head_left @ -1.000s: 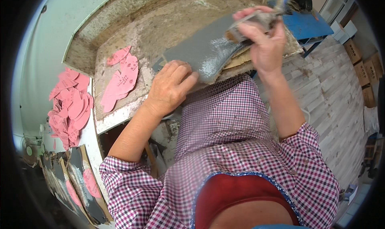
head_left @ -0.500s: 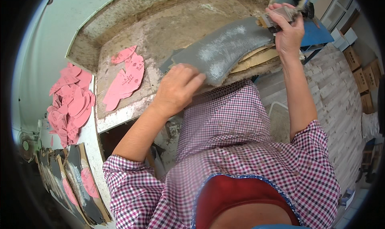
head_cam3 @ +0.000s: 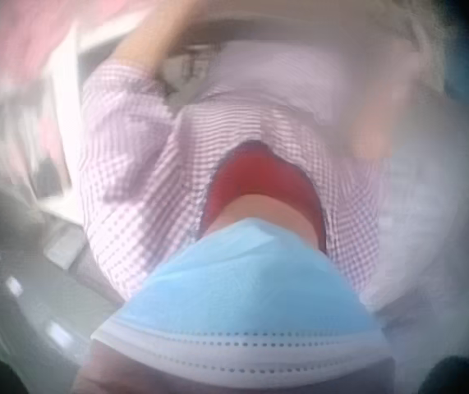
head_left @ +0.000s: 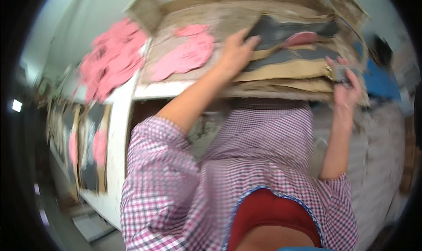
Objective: The person places pink insole cutouts onto grey sole pieces and uses a handheld stapler to fasten them together. The person repeatedly picks up a sole, aligns an insole, staples the pair, and sets the finished unit aside on the workbench.
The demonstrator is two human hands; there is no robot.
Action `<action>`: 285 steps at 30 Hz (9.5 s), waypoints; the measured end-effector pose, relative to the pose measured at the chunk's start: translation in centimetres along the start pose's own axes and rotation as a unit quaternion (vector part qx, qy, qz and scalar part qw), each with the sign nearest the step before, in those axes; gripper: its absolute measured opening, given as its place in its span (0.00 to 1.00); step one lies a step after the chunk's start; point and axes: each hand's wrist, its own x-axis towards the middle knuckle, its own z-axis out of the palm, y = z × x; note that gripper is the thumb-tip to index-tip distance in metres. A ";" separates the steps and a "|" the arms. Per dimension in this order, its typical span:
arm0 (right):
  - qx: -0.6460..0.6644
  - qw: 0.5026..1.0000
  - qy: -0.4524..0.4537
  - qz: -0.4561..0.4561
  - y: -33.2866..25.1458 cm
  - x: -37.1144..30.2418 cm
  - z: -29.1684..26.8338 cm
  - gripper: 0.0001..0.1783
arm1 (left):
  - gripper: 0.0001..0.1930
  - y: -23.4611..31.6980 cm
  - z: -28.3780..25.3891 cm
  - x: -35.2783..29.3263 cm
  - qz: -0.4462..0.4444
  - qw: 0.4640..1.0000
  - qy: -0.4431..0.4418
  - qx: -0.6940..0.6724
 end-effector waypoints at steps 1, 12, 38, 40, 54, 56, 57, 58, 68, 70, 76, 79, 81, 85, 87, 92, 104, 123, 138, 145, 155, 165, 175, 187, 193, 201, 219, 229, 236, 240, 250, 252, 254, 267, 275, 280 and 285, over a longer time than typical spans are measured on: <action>-0.006 1.000 0.015 0.016 0.1 0.0 -0.5 0.19 | 0.14 -1.3 0.0 0.4 -0.005 0.995 0.027 -0.099; 0.116 0.989 0.016 0.093 -2.1 3.1 -8.1 0.22 | 0.16 -1.3 -28.2 -18.2 0.059 0.902 0.415 0.102; 0.076 0.995 0.016 0.055 -3.5 1.5 -8.4 0.23 | 0.25 -4.5 -19.8 -7.2 0.015 0.908 -0.006 0.419; 0.038 0.997 0.057 0.033 -2.7 0.3 -4.7 0.21 | 0.22 -4.7 -18.3 -6.8 0.063 0.852 -0.019 0.519; -0.204 0.952 -0.128 -0.190 -1.6 -2.5 7.1 0.25 | 0.11 -8.2 -23.3 -4.7 -0.058 0.955 0.143 0.253; -0.271 0.930 -0.114 -0.221 -1.9 -2.4 6.4 0.26 | 0.12 -7.2 -22.6 -5.2 -0.031 0.977 0.195 0.085; -0.289 0.926 -0.107 -0.217 -2.2 -2.3 5.9 0.25 | 0.12 -5.8 -22.0 -5.3 -0.027 0.980 0.190 0.060; -0.294 0.929 -0.110 -0.198 -2.4 -2.4 5.6 0.25 | 0.13 -4.5 -21.2 -5.4 -0.023 0.982 0.184 0.033; -0.179 0.965 -0.121 -0.151 -0.3 -2.6 6.3 0.24 | 0.12 2.3 -10.7 -2.9 -0.072 0.996 -0.015 -0.042; -0.125 0.979 -0.084 -0.134 -1.3 -1.6 5.3 0.21 | 0.10 3.9 -8.4 -1.7 -0.065 0.995 -0.074 0.000; 0.034 0.997 0.047 -0.051 -1.9 2.2 -1.3 0.12 | 0.11 7.3 0.7 2.2 -0.015 0.966 -0.248 0.078; 0.106 0.988 0.106 -0.023 -1.1 2.7 -3.0 0.11 | 0.10 7.1 4.8 3.9 -0.046 0.942 -0.333 0.011; 0.122 0.986 0.111 -0.022 -0.8 2.6 -2.9 0.11 | 0.09 6.5 7.0 4.7 -0.043 0.935 -0.347 0.054; 0.118 0.989 0.093 -0.016 -0.6 2.3 -3.1 0.11 | 0.07 5.9 9.3 4.9 -0.075 0.929 -0.356 0.070; 0.122 0.988 0.095 -0.019 -0.7 2.1 -3.0 0.11 | 0.07 4.8 9.9 5.1 -0.073 0.926 -0.360 0.088; 0.127 0.989 0.076 -0.021 -0.6 2.0 -3.4 0.11 | 0.07 4.6 9.9 4.8 -0.044 0.929 -0.337 0.144; 0.106 0.990 0.085 -0.025 -0.7 1.6 -3.0 0.12 | 0.13 6.0 12.0 2.0 0.249 0.811 -0.194 0.493; -0.215 0.958 -0.091 -0.168 0.5 -3.4 5.6 0.24 | 0.21 0.1 -0.1 -3.6 0.123 0.941 -0.023 0.316; -0.308 0.928 -0.048 -0.204 -2.5 -1.7 4.3 0.24 | 0.16 -0.2 -0.2 -2.1 -0.119 0.976 -0.056 -0.173; -0.209 0.957 -0.070 -0.187 -4.1 -0.5 4.3 0.24 | 0.23 -0.4 -0.3 -2.5 -0.244 0.901 -0.090 -0.347; -0.395 0.864 -0.098 -0.296 -1.4 5.0 6.4 0.20 | 0.19 -1.9 1.5 -4.7 -0.146 0.949 -0.053 -0.274; -0.221 0.952 -0.126 -0.169 3.8 0.0 11.5 0.24 | 0.19 -1.8 1.7 -5.0 -0.101 0.976 -0.036 -0.187; -0.213 0.945 -0.152 -0.195 2.7 -0.1 10.9 0.23 | 0.20 -2.1 1.7 -5.2 -0.113 0.969 -0.033 -0.217; -0.285 0.923 -0.078 -0.246 0.4 -0.4 8.1 0.23 | 0.21 -3.1 1.7 -5.1 -0.095 0.970 -0.030 -0.224; -0.198 0.957 -0.140 -0.161 3.1 -3.8 10.5 0.26 | 0.20 -2.8 1.6 -5.2 -0.091 0.964 -0.035 -0.246; -0.297 0.921 -0.078 -0.242 -1.2 -1.6 6.9 0.24 | 0.19 -2.7 1.8 -5.2 -0.084 0.964 -0.038 -0.248; 0.185 0.982 0.020 -0.038 -9.4 -1.1 3.9 0.14 | 0.17 7.7 1.7 0.9 0.388 0.915 -0.025 0.105; 0.021 0.994 -0.089 -0.058 -9.3 -3.2 2.7 0.16 | 0.21 1.8 2.7 -4.3 0.498 0.786 -0.175 0.321; -0.200 0.956 -0.164 -0.142 -3.9 -5.7 6.8 0.25 | 0.16 2.2 2.9 -4.2 0.510 0.794 -0.141 0.298; -0.254 0.947 -0.134 -0.144 -2.4 -5.9 7.6 0.24 | 0.14 2.0 2.9 -4.3 0.518 0.792 -0.144 0.290; -0.350 0.893 -0.019 -0.282 -6.8 1.3 0.5 0.23 | 0.14 1.7 2.9 -4.6 0.529 0.786 -0.136 0.289; -0.343 0.896 -0.012 -0.283 -7.1 1.8 0.2 0.23 | 0.14 1.7 2.9 -4.7 0.530 0.787 -0.132 0.287; -0.351 0.894 -0.022 -0.278 -6.9 1.5 0.6 0.22 | 0.14 1.7 3.0 -4.7 0.527 0.789 -0.133 0.287; -0.325 0.918 -0.132 -0.187 -0.7 -0.3 9.1 0.22 | 0.13 1.9 3.0 -5.3 0.534 0.774 -0.140 0.311; -0.222 0.944 -0.029 -0.243 -4.0 3.1 2.4 0.23 | 0.17 1.2 3.1 -4.9 0.517 0.797 -0.120 0.287; -0.040 0.987 -0.031 -0.153 -4.6 0.6 0.7 0.19 | 0.22 0.5 2.8 -4.3 0.424 0.856 -0.090 0.282; 0.086 0.994 0.038 -0.050 -2.5 1.1 -4.3 0.19 | 0.16 -0.2 2.3 -2.1 0.166 0.976 -0.014 0.140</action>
